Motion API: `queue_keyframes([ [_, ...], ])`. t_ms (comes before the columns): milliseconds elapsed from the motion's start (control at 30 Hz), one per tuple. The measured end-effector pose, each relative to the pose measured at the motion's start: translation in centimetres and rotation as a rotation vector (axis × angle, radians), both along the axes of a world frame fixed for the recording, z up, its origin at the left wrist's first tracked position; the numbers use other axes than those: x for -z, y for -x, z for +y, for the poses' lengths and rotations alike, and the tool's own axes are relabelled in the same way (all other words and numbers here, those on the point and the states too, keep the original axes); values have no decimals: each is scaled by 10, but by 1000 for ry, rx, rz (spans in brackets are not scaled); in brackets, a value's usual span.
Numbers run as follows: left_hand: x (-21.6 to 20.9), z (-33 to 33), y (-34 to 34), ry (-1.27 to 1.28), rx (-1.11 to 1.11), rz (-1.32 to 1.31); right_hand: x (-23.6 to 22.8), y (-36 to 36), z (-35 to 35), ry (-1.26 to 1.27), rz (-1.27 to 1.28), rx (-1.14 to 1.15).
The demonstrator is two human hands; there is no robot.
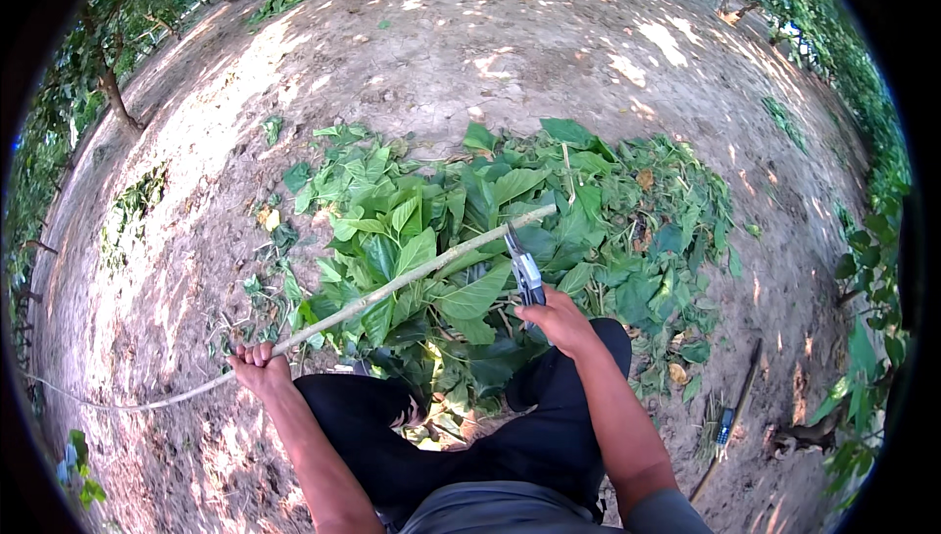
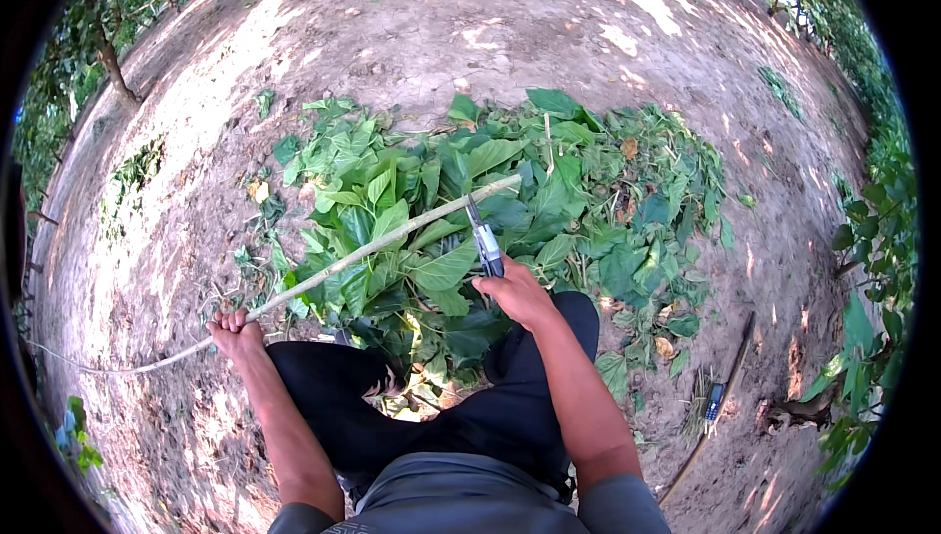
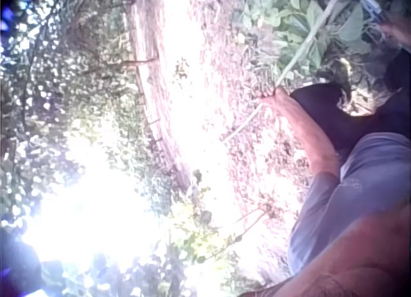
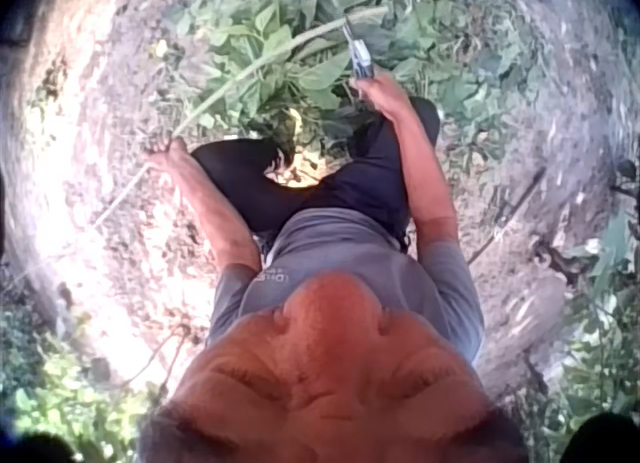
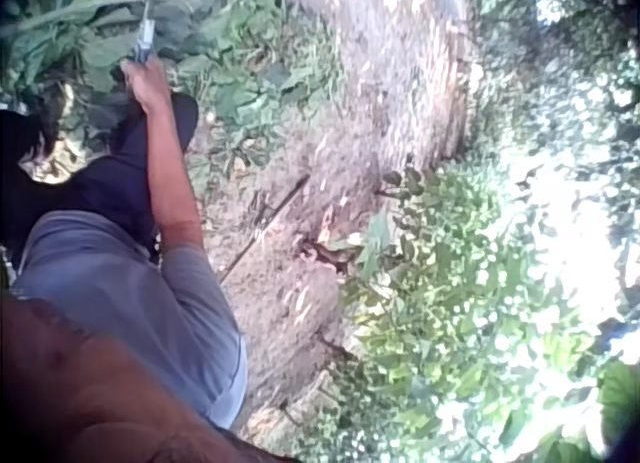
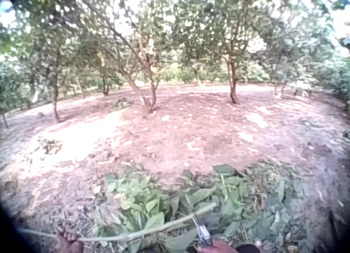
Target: The person sits on the ground and removes leaves from a plant stem by hand. Then, using pruning shears, the person strips remaining leaves and small branches from the stem, leaving a bare stick.
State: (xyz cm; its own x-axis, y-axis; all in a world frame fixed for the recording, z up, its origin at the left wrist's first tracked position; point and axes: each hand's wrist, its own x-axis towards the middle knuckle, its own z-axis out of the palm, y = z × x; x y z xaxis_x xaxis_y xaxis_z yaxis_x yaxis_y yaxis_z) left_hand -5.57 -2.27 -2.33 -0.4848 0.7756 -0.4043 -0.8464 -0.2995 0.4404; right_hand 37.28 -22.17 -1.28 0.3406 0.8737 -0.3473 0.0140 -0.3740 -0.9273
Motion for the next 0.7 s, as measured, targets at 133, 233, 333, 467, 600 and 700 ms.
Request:
queue_keyframes([
  [133,3,1,5,-37,48,18,1,1,3,10,-5,18],
  [233,2,1,4,-70,96,24,4,0,4,12,4,19],
  [333,2,1,2,-83,116,13,6,-1,4,4,3,32],
  [467,3,1,5,-76,127,-8,-2,4,4,-4,-23,46],
  [600,2,1,4,-50,132,-33,4,0,3,69,19,37],
  [700,0,0,1,-25,99,11,2,2,3,104,91,60],
])
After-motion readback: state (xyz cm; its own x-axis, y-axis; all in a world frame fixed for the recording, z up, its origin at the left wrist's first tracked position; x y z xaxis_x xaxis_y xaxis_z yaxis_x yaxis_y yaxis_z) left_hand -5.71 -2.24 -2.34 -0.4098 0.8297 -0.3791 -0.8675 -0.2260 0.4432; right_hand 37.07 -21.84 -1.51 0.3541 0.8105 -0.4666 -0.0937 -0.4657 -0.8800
